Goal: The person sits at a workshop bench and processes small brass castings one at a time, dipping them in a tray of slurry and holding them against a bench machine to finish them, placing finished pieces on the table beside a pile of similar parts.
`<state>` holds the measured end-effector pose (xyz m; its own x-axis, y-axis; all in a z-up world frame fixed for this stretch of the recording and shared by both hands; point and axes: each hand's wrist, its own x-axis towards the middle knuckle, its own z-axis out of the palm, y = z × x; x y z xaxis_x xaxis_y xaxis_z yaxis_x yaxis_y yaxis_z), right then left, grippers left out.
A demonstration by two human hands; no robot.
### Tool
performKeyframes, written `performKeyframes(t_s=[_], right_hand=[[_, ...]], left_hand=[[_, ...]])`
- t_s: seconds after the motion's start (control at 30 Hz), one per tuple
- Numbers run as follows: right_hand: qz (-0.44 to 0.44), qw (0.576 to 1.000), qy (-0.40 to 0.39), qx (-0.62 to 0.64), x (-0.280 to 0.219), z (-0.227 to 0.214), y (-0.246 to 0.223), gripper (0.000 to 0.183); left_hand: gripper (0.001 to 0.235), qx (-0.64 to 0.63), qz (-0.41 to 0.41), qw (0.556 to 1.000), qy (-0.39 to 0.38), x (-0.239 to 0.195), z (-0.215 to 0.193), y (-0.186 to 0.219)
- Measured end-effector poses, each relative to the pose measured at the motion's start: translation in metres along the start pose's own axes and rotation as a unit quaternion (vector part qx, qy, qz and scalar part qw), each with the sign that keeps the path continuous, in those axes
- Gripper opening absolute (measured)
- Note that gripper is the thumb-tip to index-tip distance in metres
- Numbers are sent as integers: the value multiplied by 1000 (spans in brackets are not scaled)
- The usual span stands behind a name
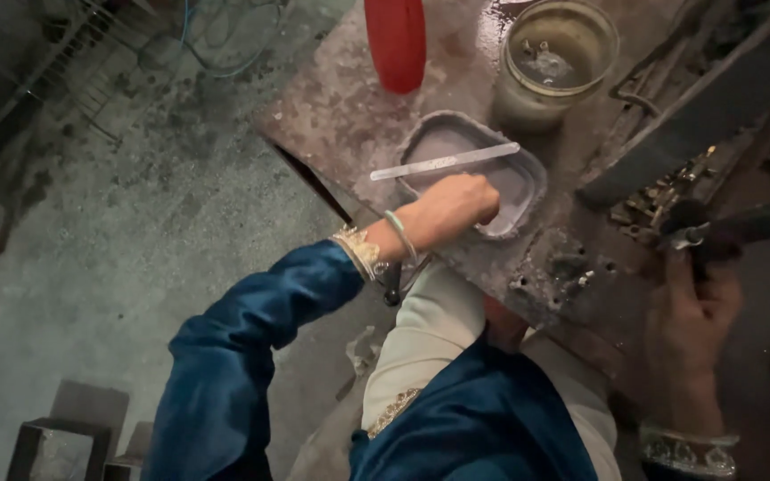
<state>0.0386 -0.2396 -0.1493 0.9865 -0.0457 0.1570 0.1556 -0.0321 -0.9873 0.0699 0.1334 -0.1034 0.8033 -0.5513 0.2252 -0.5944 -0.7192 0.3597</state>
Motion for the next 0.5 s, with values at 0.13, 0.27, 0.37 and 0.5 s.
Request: performKeyframes(t_s=[0.13, 0.27, 0.37, 0.5], right_hand=[[175, 970, 163, -54, -6, 69, -111, 16], [72, 996, 30, 47, -7, 53, -90, 8], [38, 999, 13, 31, -3, 28, -51, 27], [61, 998, 16, 21, -4, 28, -35, 25]], left_hand=[[9, -114, -14, 993, -28, 10, -29, -11], [17, -324, -93, 940, -59, 0, -47, -6], [19, -463, -128, 876, -46, -9, -15, 1], [22, -690, -203, 692, 59, -35, 61, 50]])
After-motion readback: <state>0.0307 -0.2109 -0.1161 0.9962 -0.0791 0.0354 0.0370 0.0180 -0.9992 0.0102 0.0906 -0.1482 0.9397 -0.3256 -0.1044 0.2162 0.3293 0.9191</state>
